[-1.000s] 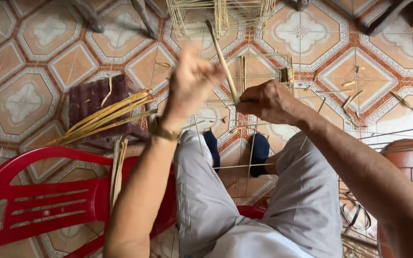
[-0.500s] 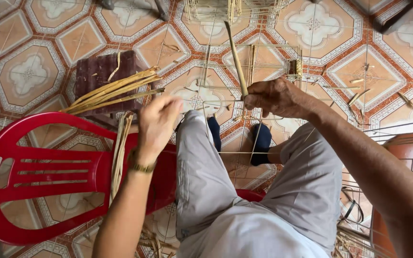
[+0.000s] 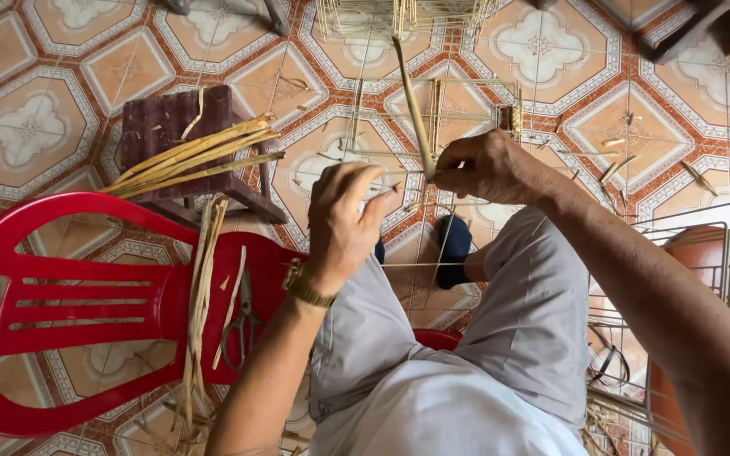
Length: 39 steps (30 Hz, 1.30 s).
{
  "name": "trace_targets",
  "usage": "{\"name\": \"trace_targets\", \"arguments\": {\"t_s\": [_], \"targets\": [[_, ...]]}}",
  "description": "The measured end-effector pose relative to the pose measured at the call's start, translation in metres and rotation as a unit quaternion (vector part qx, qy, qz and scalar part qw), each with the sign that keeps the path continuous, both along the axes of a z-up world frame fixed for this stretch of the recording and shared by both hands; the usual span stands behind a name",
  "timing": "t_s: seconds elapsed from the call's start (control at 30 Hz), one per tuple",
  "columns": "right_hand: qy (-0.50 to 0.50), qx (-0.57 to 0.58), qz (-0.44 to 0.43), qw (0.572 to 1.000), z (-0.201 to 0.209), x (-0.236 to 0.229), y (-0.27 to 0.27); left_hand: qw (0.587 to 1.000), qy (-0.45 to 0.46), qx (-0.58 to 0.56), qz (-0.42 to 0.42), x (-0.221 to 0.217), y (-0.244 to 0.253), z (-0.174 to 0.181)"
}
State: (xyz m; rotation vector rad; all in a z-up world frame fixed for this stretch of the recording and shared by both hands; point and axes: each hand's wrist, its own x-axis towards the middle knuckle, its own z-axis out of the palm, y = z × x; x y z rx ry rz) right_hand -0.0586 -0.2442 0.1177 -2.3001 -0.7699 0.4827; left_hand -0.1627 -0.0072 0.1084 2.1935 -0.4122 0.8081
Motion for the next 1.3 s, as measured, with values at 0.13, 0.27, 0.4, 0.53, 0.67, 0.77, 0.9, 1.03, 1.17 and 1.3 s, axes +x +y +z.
{"name": "trace_targets", "arguments": {"t_s": [0.13, 0.27, 0.4, 0.53, 0.67, 0.77, 0.9, 1.03, 1.17, 1.3], "targets": [[-0.097, 0.056, 0.027, 0.993, -0.015, -0.003, -0.006, 0.998, -0.054, 0.037, -0.020, 0.013, -0.015, 0.010], [-0.107, 0.064, 0.008, 0.992, -0.017, -0.009, -0.004, 0.949, -0.213, 0.227, -0.045, 0.048, -0.014, 0.012], [-0.174, 0.075, 0.020, 0.982, 0.002, -0.015, 0.013, 0.975, -0.070, 0.208, -0.031, 0.105, -0.008, 0.003], [-0.085, 0.006, -0.066, 0.994, 0.000, -0.014, 0.011, 0.946, -0.169, 0.278, -0.005, 0.107, -0.006, 0.030], [-0.068, 0.070, 0.000, 0.995, -0.011, -0.004, -0.001, 0.991, 0.063, 0.087, -0.083, 0.133, -0.012, -0.013], [-0.105, 0.054, 0.030, 0.993, -0.017, 0.001, -0.003, 0.985, 0.124, -0.008, -0.119, 0.129, -0.017, -0.008], [-0.129, 0.063, 0.049, 0.988, -0.018, 0.003, -0.007, 0.971, 0.192, -0.051, -0.130, 0.142, -0.021, -0.028], [-0.133, 0.073, 0.049, 0.987, -0.020, 0.002, -0.007, 0.897, 0.392, -0.170, -0.113, 0.132, -0.033, -0.005], [-0.121, 0.079, 0.019, 0.989, -0.020, -0.002, -0.007, 0.857, 0.445, -0.228, -0.125, 0.132, -0.035, -0.008], [-0.130, 0.068, 0.022, 0.989, -0.019, 0.001, -0.008, 0.824, 0.472, -0.273, -0.153, 0.132, -0.035, -0.008]]}}
